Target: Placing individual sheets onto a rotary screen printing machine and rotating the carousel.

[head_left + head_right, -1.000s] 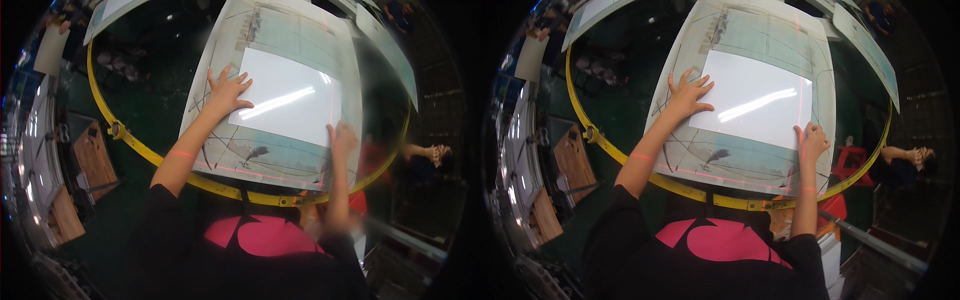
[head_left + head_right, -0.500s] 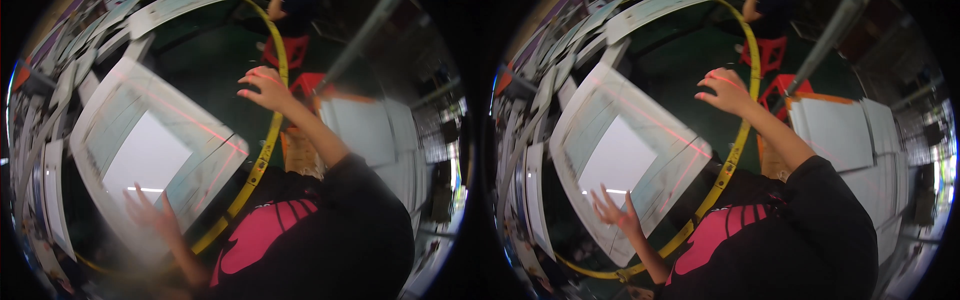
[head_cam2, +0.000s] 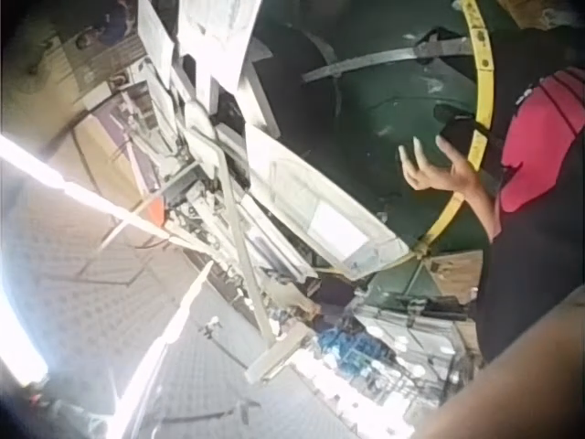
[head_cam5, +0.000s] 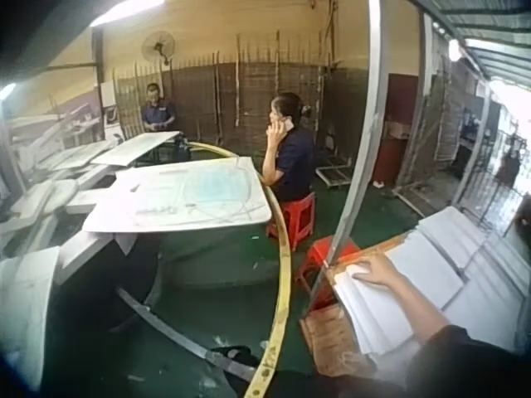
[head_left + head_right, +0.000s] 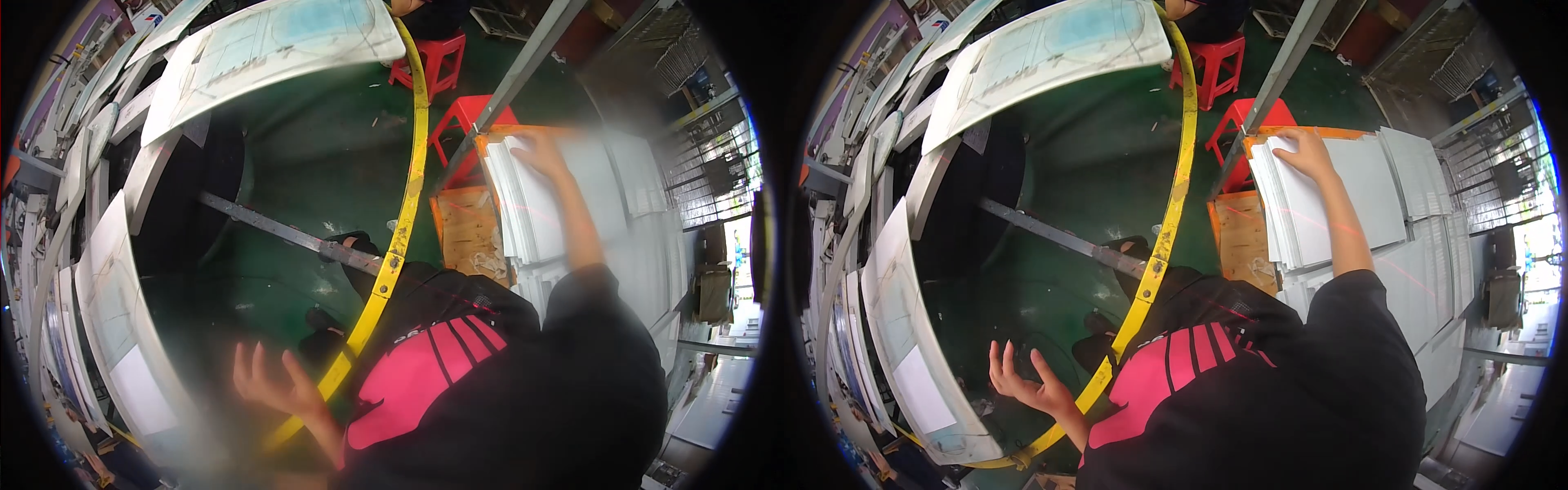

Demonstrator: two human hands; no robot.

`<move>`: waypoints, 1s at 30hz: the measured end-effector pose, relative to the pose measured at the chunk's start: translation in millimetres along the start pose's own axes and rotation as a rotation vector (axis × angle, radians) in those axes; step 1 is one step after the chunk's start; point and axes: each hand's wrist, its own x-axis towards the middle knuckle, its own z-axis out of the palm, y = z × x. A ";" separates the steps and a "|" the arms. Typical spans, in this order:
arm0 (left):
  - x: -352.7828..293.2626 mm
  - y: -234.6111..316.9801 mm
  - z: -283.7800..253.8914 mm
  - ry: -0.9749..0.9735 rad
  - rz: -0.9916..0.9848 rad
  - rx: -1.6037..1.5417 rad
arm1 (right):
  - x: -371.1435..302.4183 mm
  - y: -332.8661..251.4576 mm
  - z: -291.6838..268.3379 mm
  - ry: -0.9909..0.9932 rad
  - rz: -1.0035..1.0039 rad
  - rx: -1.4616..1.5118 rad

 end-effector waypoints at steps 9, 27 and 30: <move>-3.7 16.3 0.8 -0.115 -0.011 -0.100 | 0.2 -20.8 -12.5 0.103 -0.016 -0.045; 48.9 147.5 87.3 -0.890 0.145 -1.243 | -10.7 -155.2 -125.4 0.192 -0.366 0.477; 34.7 171.0 99.1 -0.791 0.177 -1.455 | -35.8 -243.3 -128.7 0.257 -0.540 0.443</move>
